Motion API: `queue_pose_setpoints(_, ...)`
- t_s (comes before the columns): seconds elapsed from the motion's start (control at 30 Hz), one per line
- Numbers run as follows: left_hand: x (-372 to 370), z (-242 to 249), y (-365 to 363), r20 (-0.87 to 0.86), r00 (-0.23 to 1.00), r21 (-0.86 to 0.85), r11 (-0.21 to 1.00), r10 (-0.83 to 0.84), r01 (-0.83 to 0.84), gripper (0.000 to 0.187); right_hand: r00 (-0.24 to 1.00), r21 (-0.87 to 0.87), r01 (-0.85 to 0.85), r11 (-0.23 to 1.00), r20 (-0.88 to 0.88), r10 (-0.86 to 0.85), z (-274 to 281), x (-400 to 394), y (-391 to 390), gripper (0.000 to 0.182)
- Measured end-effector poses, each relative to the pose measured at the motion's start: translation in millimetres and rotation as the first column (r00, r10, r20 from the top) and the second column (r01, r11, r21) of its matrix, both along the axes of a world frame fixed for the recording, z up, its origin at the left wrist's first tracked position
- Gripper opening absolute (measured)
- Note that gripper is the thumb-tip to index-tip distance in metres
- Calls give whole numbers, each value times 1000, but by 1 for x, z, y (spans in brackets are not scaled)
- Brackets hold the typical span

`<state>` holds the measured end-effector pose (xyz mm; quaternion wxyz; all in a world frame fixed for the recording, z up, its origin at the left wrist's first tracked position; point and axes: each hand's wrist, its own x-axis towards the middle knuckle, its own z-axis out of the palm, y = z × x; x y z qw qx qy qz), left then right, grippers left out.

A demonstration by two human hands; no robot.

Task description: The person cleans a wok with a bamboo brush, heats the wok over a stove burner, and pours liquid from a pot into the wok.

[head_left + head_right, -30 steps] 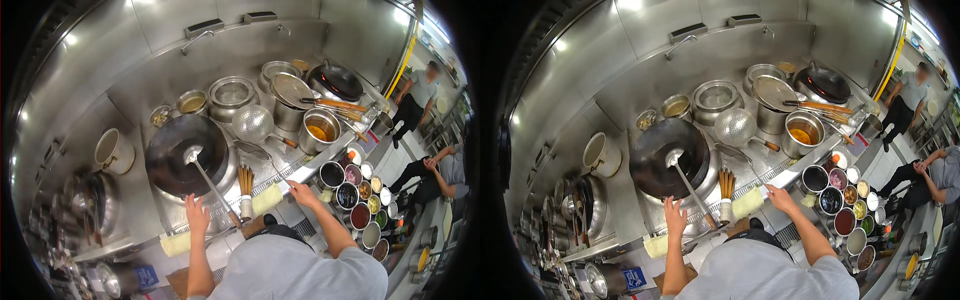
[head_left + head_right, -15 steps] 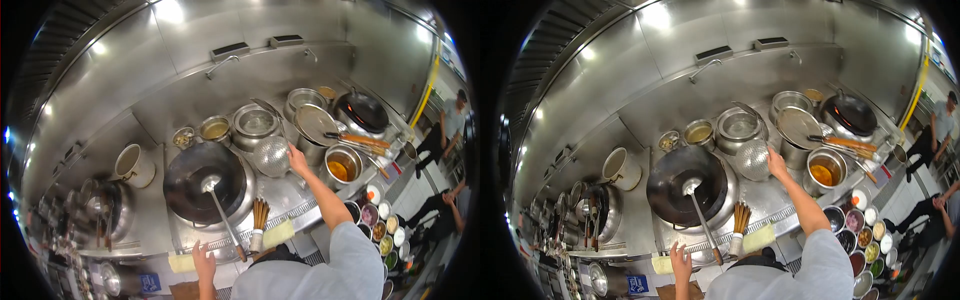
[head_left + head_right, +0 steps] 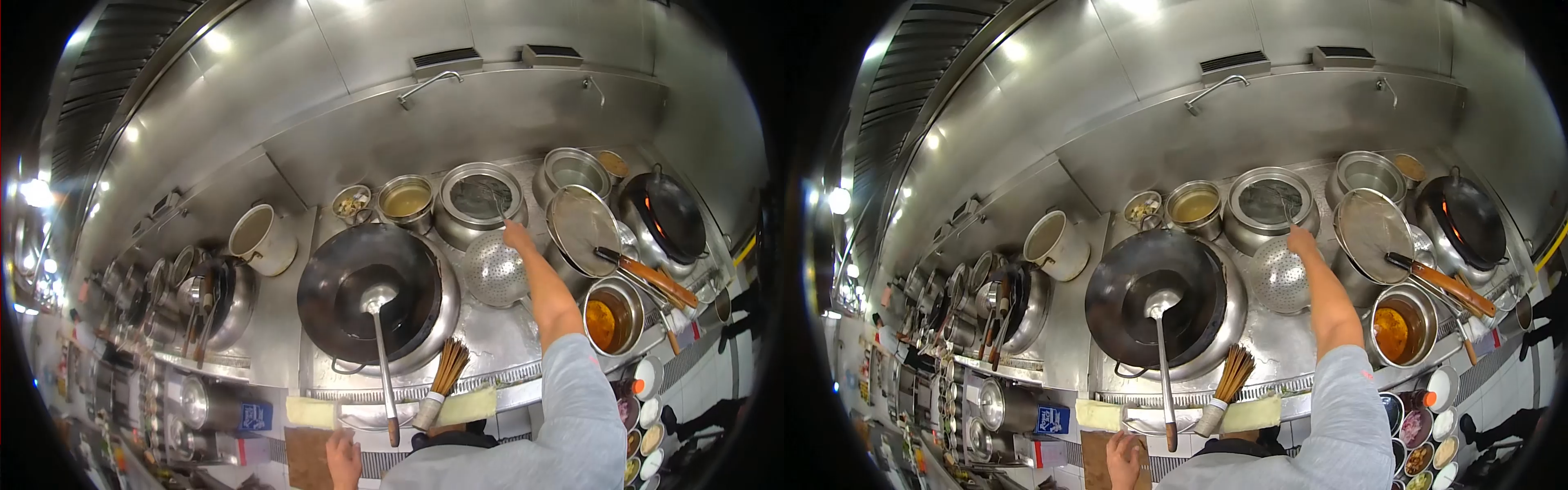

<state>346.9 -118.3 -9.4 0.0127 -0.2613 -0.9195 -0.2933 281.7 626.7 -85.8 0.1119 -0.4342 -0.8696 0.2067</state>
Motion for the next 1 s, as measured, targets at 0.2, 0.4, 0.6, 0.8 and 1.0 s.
queue_pose_setpoints(0.2, 5, -6, 10, 27, 1000, -40, 999, -1, 2, 30, 962, -554, -37, 832, 205, 180, 43, -25, 41, 23)
queue_pose_setpoints(0.4, -1, 4, 27, 33, 999, 20, 999, -36, 35, 27, 944, -837, -68, 543, -230, -235, 60, -17, 29, 15)
queue_pose_setpoints(0.6, -7, 17, 38, 2, 999, 5, 999, -53, 53, 26, 792, -941, -323, -97, -213, -572, 0, -36, 28, 15)
queue_pose_setpoints(0.8, -4, 34, 51, 11, 997, 32, 996, -78, 78, 24, 607, -823, -568, 6, -423, -673, -21, -5, -11, 11)
queue_pose_setpoints(1.0, -9, 38, 57, -26, 989, 43, 988, -144, 145, 24, 419, -749, -660, 53, -426, -802, -9, 23, -58, 4)
